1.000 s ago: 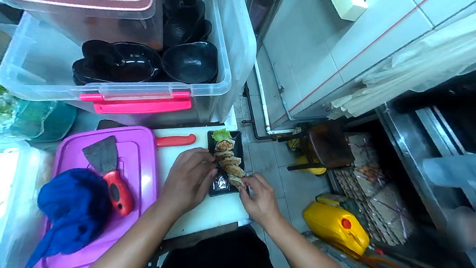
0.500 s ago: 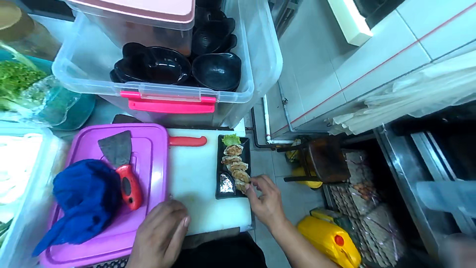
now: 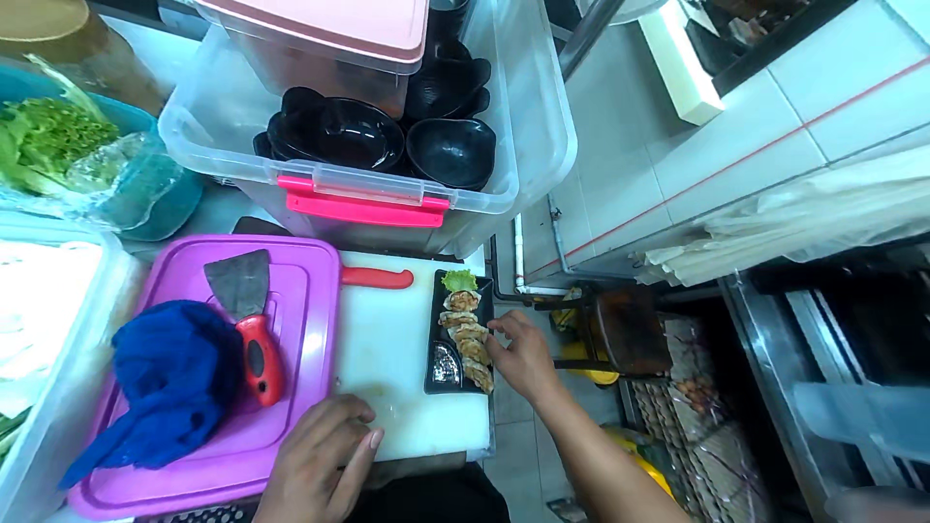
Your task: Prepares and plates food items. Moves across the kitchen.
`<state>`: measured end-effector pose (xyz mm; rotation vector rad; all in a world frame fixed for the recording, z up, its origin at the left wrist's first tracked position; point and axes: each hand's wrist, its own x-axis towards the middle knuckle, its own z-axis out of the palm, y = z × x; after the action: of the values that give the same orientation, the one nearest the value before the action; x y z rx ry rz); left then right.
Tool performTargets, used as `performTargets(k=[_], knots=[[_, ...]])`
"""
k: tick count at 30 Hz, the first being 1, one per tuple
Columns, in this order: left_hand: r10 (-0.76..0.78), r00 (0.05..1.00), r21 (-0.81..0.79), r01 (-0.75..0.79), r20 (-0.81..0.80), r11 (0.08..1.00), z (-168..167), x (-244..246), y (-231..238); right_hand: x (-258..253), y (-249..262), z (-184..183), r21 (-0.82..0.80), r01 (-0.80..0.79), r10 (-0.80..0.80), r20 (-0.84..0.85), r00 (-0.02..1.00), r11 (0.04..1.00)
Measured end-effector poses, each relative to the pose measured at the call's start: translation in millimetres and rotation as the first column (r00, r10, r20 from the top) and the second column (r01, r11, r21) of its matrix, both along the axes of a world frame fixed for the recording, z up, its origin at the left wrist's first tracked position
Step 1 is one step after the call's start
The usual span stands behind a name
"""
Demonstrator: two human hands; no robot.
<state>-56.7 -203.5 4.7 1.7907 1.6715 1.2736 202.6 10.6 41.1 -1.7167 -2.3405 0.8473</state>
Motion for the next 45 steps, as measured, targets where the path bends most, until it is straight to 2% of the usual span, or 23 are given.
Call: performTargets(k=[7,12,16,18,22,26,30,33,35,41,45], knots=[[0.004,1.000,-0.026,-0.004,-0.004,1.000,0.1,1.1,0.4,-11.6,4.3,10.1,-0.070,-0.029,0.043,0.213,0.976,0.997],[-0.006,1.000,-0.020,0.006,0.003,1.000,1.6,3.0,5.9,-20.2,5.6,15.2,-0.185,0.113,-0.075,0.202,0.977,0.976],[0.006,1.000,0.014,-0.006,0.007,1.000,0.8,11.8,20.8,-22.5,3.7,16.8,-0.203,0.179,-0.142,0.185,0.972,0.963],[0.046,0.997,-0.010,-0.046,-0.055,0.999,2.5,19.9,37.2,-23.3,3.6,16.3,-0.224,0.183,-0.145,0.175,0.974,0.957],[0.107,0.957,-0.166,-0.155,-0.268,0.974,0.1,35.4,86.2,-22.9,5.9,14.9,-0.276,0.200,-0.167,0.139,0.976,0.940],[0.093,0.940,-0.208,-0.169,-0.329,0.963,-8.8,48.0,130.3,-20.3,5.7,12.3,-0.300,0.222,-0.198,0.107,0.974,0.928],[0.032,0.925,-0.236,-0.130,-0.379,0.963,-13.3,52.1,149.3,-15.3,8.6,12.1,-0.343,0.249,-0.251,0.040,0.967,0.906],[0.028,0.928,-0.203,-0.111,-0.370,0.973,-18.2,53.3,153.2,-14.5,13.7,14.9,-0.302,0.279,-0.292,0.004,0.956,0.912],[0.041,0.933,-0.167,-0.107,-0.358,0.980,-21.7,54.0,154.6,-16.6,19.7,16.6,-0.237,0.252,-0.264,-0.021,0.964,0.938],[0.047,0.939,-0.146,-0.103,-0.340,0.984,-22.5,52.6,152.9,-31.8,38.2,12.5,0.041,0.007,-0.005,-0.052,0.999,0.999],[0.052,0.956,-0.140,-0.096,-0.288,0.985,-15.2,43.8,160.5,-35.1,49.4,3.1,0.093,-0.125,0.127,-0.016,0.992,0.988]])
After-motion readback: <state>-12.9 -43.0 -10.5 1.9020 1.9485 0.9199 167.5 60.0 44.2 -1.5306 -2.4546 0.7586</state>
